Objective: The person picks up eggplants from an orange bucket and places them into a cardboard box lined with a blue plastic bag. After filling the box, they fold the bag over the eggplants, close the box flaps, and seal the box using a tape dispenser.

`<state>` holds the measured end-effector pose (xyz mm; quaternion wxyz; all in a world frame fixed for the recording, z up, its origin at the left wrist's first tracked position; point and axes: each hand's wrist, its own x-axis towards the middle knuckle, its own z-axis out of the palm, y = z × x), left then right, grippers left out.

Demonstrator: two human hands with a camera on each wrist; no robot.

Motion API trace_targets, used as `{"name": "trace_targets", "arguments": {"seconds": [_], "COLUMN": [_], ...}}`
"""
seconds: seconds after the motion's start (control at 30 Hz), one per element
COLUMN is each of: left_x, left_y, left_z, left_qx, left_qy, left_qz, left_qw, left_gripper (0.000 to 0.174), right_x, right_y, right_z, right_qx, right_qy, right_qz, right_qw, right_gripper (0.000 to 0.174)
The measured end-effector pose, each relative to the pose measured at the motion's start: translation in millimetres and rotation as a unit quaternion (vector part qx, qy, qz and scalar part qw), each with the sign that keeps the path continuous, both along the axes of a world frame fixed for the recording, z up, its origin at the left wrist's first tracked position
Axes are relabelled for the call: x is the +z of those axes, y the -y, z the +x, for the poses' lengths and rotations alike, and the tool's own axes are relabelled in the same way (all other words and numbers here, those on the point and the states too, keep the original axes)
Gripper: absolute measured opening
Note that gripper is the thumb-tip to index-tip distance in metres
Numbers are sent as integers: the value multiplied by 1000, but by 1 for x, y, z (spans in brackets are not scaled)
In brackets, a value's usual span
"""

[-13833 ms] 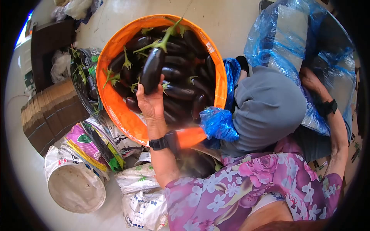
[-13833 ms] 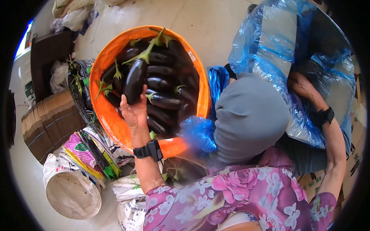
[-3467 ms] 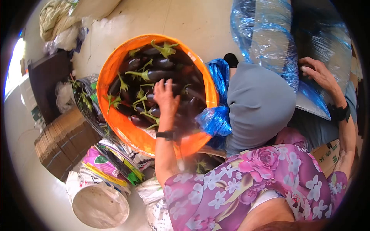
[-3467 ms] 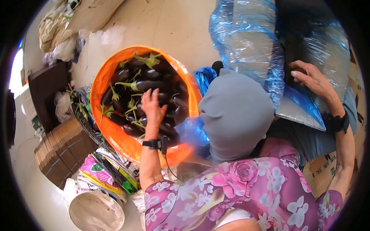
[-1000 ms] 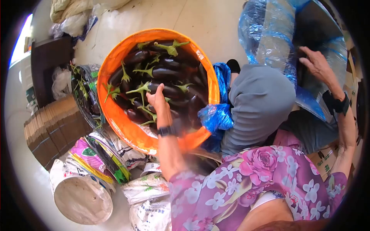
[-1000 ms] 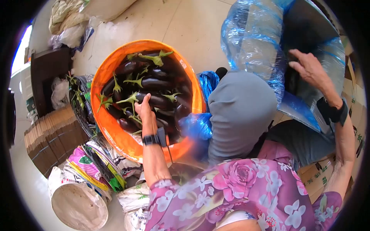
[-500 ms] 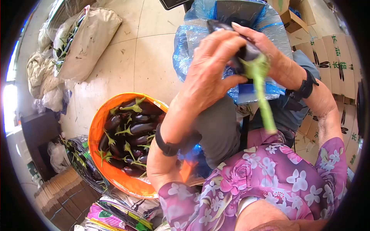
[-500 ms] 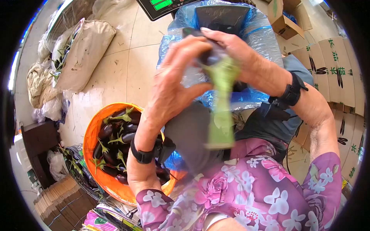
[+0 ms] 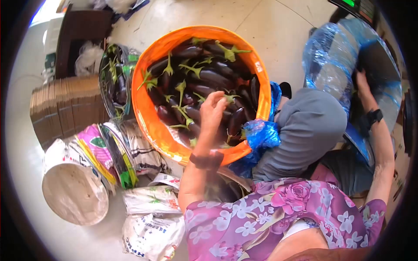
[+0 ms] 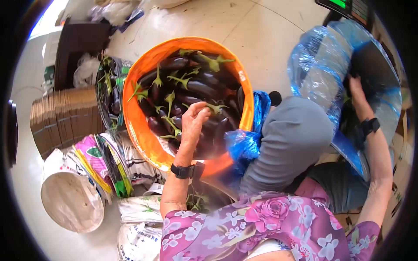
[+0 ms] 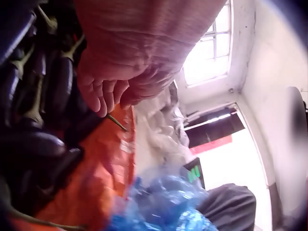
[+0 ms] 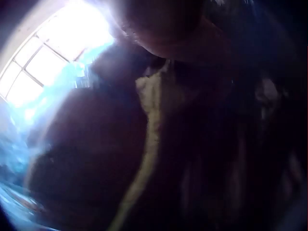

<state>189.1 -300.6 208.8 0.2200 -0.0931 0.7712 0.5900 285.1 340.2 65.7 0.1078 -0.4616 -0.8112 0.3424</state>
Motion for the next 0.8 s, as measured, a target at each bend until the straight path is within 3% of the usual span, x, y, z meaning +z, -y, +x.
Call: {"name": "trace_targets", "arguments": {"seconds": [0.07,0.1,0.17,0.3,0.33,0.4,0.43,0.5,0.53,0.6,0.73,0.8], "left_x": [-38,-48,-52,-78,-80,-79,-80,-84,-83,-73,-54,-27], "left_y": [34,49,76,125,138,153,157,158,153,140,148,150], "left_z": [-2,-5,-19,-75,-92,-119,-131,-153,-159,-166,-180,-171], "left_qx": [12,35,42,130,129,81,79,61,57,32,11,84], "left_qy": [-42,-73,-160,-216,-205,-297,-295,-219,-219,-184,-184,-236], "left_qz": [-85,-125,-264,-348,-383,-497,-497,-561,-558,-654,-666,-601], "left_qw": [995,989,950,903,891,812,812,796,799,733,723,759], "left_gripper": [29,26,29,37,44,56,56,70,70,74,60,56], "right_x": [-36,-35,-31,-15,-5,6,13,40,59,103,182,214], "right_y": [0,4,6,6,10,12,16,30,37,59,97,115], "right_z": [31,37,48,63,64,72,75,79,80,72,49,37], "right_qx": [185,191,198,189,188,185,185,66,61,105,120,181], "right_qy": [81,78,53,12,-3,-25,-22,-4,-2,71,158,178], "right_qz": [160,163,105,-11,-38,-99,-100,-222,-219,-334,-305,-220], "right_qw": [966,965,973,982,981,977,977,973,974,934,932,942], "right_gripper": [60,60,59,58,57,56,56,53,53,50,52,57]}}
